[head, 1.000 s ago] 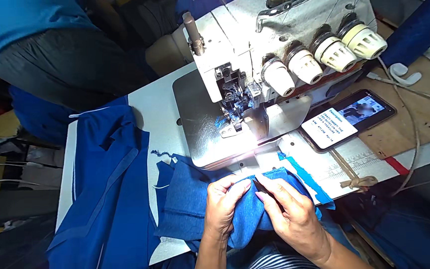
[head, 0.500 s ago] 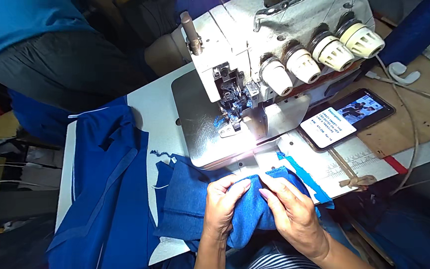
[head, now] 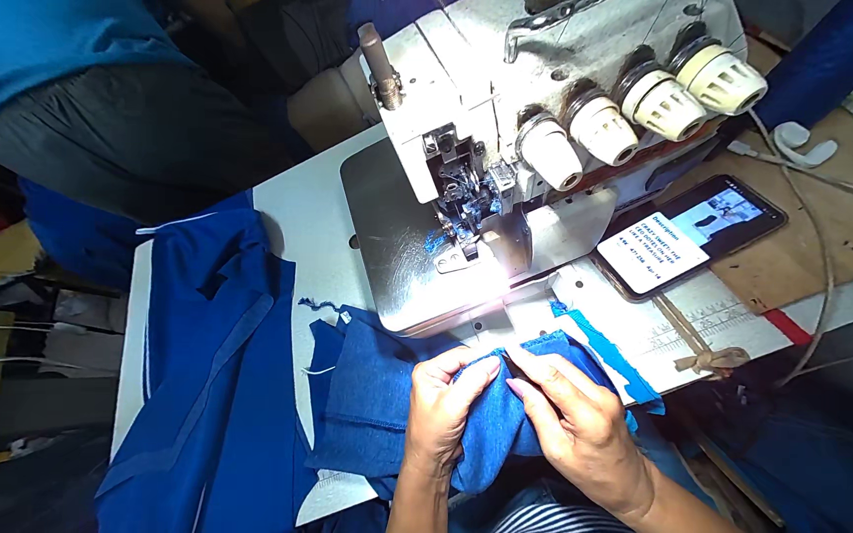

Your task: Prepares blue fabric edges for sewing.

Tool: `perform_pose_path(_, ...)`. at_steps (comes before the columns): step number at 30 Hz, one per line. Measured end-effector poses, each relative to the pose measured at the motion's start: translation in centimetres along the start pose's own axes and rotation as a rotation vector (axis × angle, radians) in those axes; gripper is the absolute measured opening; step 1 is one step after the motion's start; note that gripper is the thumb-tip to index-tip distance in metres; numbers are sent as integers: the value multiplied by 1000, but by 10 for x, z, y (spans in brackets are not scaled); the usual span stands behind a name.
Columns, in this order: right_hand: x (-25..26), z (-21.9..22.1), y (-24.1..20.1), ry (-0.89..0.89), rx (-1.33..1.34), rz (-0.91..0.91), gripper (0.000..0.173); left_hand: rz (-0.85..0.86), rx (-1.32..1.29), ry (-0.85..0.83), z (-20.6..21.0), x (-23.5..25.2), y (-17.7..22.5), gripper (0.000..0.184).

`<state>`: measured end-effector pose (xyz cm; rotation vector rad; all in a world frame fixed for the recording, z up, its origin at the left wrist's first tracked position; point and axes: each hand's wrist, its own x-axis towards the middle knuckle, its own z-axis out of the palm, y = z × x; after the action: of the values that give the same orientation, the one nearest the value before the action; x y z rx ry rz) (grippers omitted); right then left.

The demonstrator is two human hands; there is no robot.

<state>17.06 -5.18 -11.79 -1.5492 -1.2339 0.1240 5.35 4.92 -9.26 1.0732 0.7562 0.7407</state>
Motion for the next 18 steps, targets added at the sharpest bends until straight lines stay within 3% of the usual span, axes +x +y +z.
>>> perform_pose_path(18,-1,-1,1,-7,14,10,26,-5,8,3,0,0,0,7)
